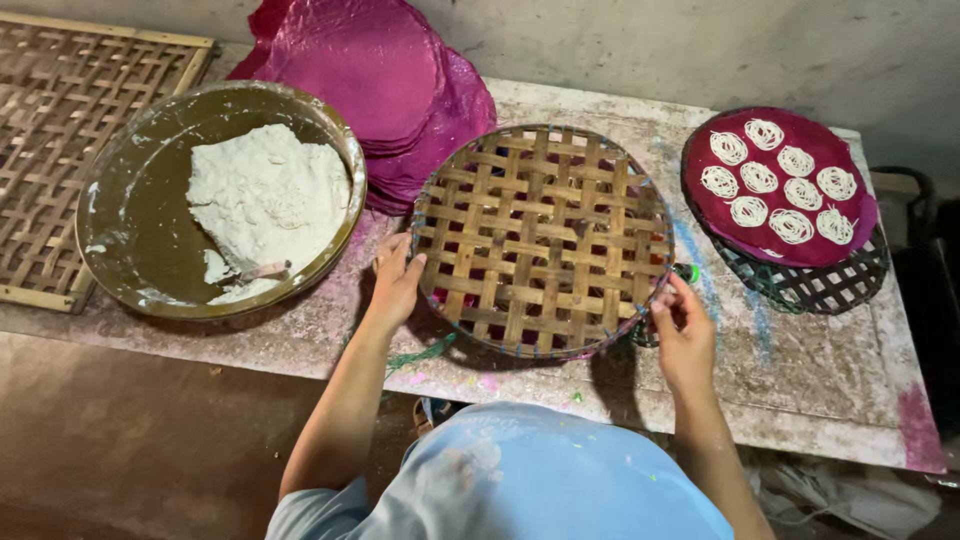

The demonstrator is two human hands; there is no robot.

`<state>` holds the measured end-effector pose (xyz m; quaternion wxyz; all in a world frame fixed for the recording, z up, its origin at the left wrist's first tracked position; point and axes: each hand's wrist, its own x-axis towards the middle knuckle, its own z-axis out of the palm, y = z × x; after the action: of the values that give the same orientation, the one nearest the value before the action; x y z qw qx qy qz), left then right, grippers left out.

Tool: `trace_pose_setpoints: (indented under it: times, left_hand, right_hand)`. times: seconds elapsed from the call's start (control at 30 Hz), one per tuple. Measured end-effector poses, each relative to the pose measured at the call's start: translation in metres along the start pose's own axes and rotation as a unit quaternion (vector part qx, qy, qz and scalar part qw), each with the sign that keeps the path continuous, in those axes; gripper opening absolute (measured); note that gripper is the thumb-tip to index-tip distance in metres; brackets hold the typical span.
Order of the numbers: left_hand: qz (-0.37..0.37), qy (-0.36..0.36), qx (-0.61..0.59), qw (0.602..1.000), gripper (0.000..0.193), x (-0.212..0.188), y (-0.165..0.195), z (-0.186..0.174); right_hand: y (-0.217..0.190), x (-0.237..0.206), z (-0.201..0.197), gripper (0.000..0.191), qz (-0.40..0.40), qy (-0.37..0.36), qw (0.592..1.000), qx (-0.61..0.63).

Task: The person presses dough through a wooden hand press over a pot, extruding noodle strands into round nests. They place each finished nest onto pink plastic-lined round trays, stack the filled trays, tie a tray with green string, and cover the pot with a metal lid between presses.

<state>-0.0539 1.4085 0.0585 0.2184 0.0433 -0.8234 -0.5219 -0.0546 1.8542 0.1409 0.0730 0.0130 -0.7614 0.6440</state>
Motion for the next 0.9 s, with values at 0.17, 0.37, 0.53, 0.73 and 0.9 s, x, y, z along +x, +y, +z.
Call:
trace_pose_setpoints:
  times: [0.17,0.37,0.53,0.73,0.9]
  left_hand:
    - [0.025,-0.006,0.042,0.999,0.046,-0.01,-0.045,0.008]
    - [0.003,0.058,0.278,0.959,0.06,0.003,0.034,-0.008]
    - [0.167,0.029,0.193,0.966,0.049,0.042,0.169,0.054]
    - [0.283,-0.172,0.166,0.929,0.039,0.117,0.237,0.239]
    - [0.142,-0.347,0.191,0.907,0.038,0.192,0.24,0.409]
  right_hand:
    - [0.0,-0.005,0.002,0.047,-0.007,-0.009,0.999,-0.052]
    - [-0.003,0.005,-0.039,0.05,-0.096,0.034,0.985,-0.136]
    - [0.044,0.076,-0.163,0.031,-0.133,0.099,0.955,-0.247]
    - [0.119,0.198,-0.308,0.021,-0.026,0.179,0.933,-0.312]
    - [0.131,0.26,-0.351,0.021,0.049,0.236,0.943,-0.231]
